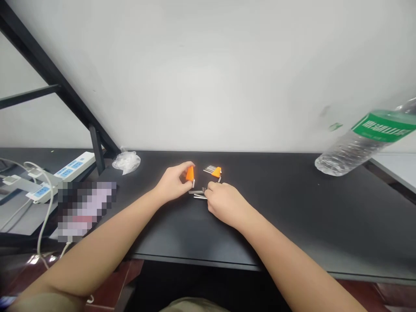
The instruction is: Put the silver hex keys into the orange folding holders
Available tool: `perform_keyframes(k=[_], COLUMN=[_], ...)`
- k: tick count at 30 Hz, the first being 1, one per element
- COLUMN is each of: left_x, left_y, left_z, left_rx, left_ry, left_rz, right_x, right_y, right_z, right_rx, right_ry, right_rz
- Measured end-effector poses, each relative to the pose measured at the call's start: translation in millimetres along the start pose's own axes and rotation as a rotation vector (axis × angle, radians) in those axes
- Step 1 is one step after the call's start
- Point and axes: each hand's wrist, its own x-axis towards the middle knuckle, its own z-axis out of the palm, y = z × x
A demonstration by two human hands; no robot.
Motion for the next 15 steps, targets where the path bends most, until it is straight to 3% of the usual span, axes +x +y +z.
perform_keyframes(k=[5,9,12,15], left_x=[0,-1,-1,-2], left_y=[1,1,3,5], left_z=[-3.3,-3.9,-1.9,0.2], left_rx=[-0.014,-0.062,-0.146,-0.205], left_ry=[0.008,-0.002,-0.02,-0.023], left_rz=[-0.023,-0.022,0.01,0.004], right_x=[-2,-1,0,0], right_y=[12,22,22,20], right_z=[-4,-10,-12,-13], right_rx=[0.197,0.381,0.434,0.435], right_ry=[0.068,0.238,0.335,0.346], right_rz=[0.081,0.172,0.224,0.216])
